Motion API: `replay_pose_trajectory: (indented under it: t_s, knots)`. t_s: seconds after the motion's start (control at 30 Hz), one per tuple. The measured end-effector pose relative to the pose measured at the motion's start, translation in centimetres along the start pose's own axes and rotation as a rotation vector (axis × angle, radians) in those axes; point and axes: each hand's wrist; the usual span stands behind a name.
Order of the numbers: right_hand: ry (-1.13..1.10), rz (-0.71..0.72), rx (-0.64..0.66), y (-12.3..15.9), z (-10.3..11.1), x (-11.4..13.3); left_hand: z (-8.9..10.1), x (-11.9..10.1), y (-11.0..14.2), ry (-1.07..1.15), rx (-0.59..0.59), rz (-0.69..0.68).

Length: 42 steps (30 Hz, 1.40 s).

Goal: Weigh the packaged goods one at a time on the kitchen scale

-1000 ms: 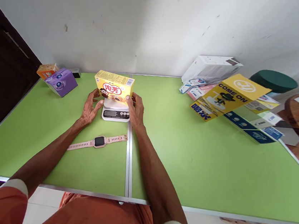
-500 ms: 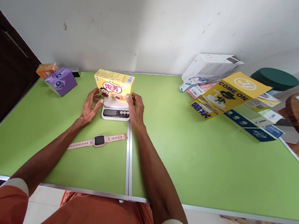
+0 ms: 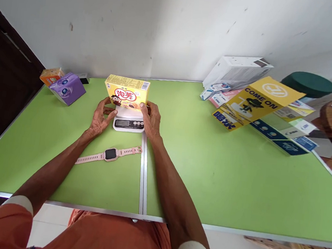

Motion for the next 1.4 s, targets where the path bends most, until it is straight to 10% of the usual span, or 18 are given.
replay_pose_trajectory:
  t_s: [1.4]
  knots:
    - [0.058,0.045,-0.012,-0.1,0.0,-0.2,0.2,-0.9,0.0,-0.005,-0.014,0.007]
Point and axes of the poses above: each hand's wrist, its own y-axis away from the middle knuckle, its own z-axis out of the back of the hand, x = y × z, and after that the axes turned 6 degrees about -y, right-handed
